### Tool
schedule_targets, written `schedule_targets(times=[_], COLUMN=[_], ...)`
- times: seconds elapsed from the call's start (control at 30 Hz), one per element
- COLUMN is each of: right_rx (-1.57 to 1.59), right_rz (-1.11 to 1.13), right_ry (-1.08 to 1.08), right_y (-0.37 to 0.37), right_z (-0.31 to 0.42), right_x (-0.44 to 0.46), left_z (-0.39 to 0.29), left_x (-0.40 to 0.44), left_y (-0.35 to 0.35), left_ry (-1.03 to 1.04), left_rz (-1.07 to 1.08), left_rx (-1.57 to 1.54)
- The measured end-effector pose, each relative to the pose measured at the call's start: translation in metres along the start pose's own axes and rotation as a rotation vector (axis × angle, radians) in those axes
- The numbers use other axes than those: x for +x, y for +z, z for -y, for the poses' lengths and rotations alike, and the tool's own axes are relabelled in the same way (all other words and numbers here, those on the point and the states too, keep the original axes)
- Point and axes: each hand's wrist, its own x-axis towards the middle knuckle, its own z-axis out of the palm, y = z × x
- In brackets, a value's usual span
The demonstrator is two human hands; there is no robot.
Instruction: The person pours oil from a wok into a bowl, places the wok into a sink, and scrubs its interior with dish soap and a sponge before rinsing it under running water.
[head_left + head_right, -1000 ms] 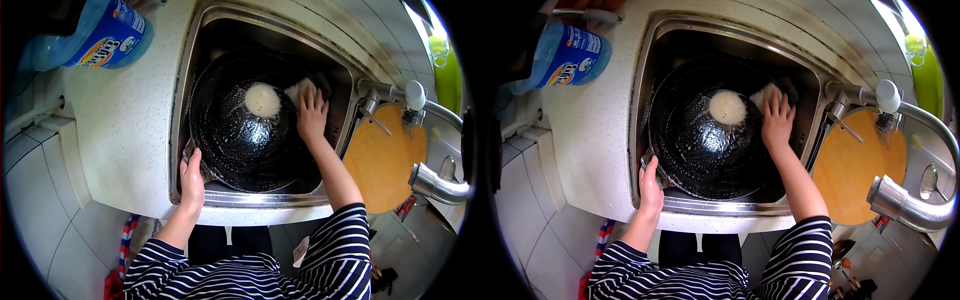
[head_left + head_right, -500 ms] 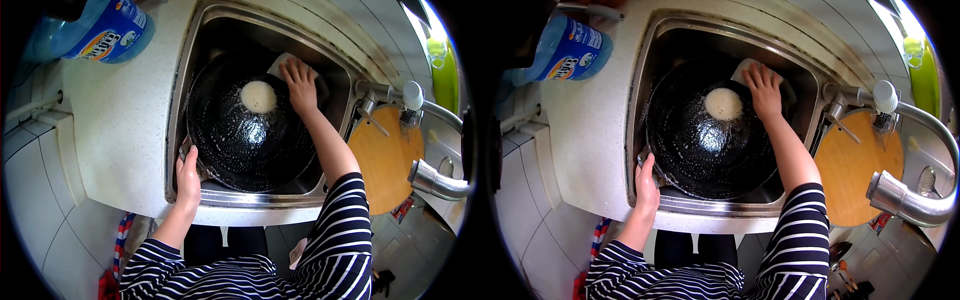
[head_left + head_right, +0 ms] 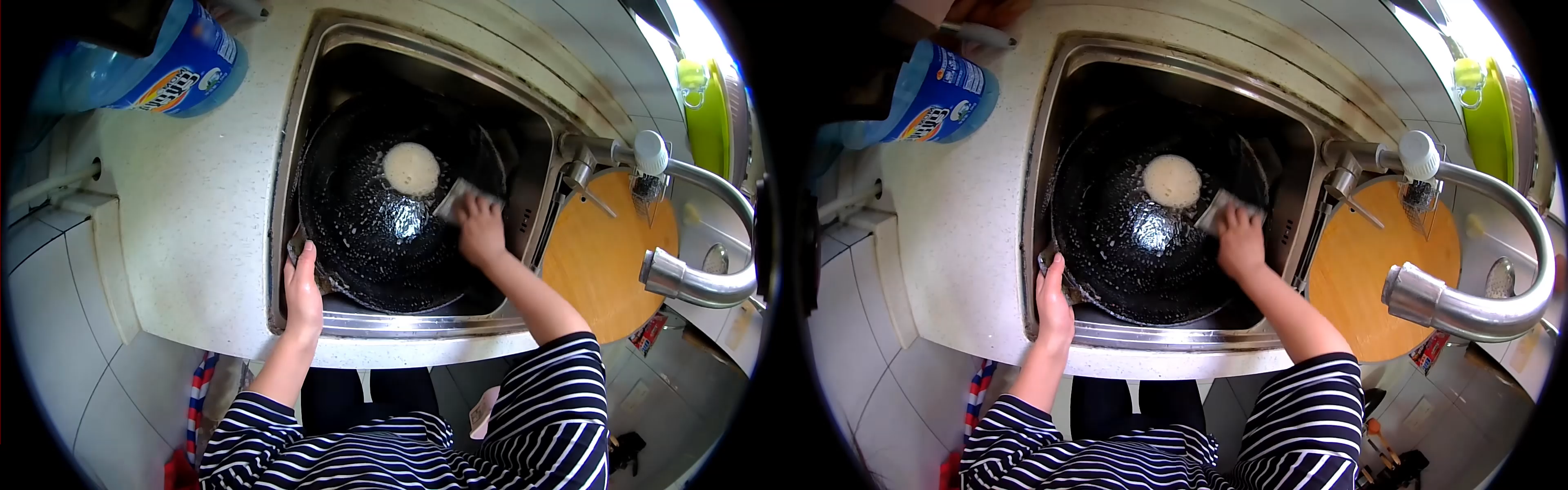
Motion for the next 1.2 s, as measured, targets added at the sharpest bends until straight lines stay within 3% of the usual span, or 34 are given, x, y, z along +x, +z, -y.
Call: schedule_targets(times=[0.07,0.23,0.37,0.5,0.7,0.77,0.83,0.97,1.03,1.1,1.2], right_rx=[0.185,-0.191,-0.150,-0.184,0.425,0.728,0.768,0.308,0.051,0.044,0.311], right_rz=[0.161,-0.122,-0.234,-0.097,0.234,0.142,0.132,0.084,-0.044,-0.067,0.103], right_ry=[-0.063,0.065,-0.022,-0.075,-0.106,-0.231,-0.249,-0.101,-0.050,-0.018,-0.084], right_y=[-0.008,-0.003,-0.020,-0.015,-0.048,-0.047,-0.045,-0.018,-0.009,-0.003,-0.007], right_z=[0.018,-0.044,-0.073,-0.056,0.023,0.042,0.037,-0.005,-0.023,-0.020,0.015], right_x=[-0.016,0.029,0.060,0.020,-0.068,-0.084,-0.087,-0.066,-0.041,-0.032,-0.056], left_z=[-0.003,0.004,0.008,0.005,0.007,0.008,0.008,0.007,0.006,0.006,0.009], left_x=[0.000,0.002,0.004,0.001,0.002,0.002,0.003,0.002,0.002,0.002,0.003], left_y=[0.000,-0.005,-0.005,-0.003,-0.005,-0.005,-0.006,-0.006,-0.004,-0.004,-0.006], left_ry=[-0.013,-0.027,-0.032,-0.055,-0.043,-0.060,-0.053,-0.052,-0.049,-0.041,-0.042], left_rz=[0.016,0.022,-0.036,-0.031,0.004,-0.011,-0.008,-0.008,-0.009,-0.015,-0.038], left_rx=[-0.007,-0.024,-0.045,-0.048,-0.047,-0.059,-0.051,-0.038,-0.040,-0.032,-0.056])
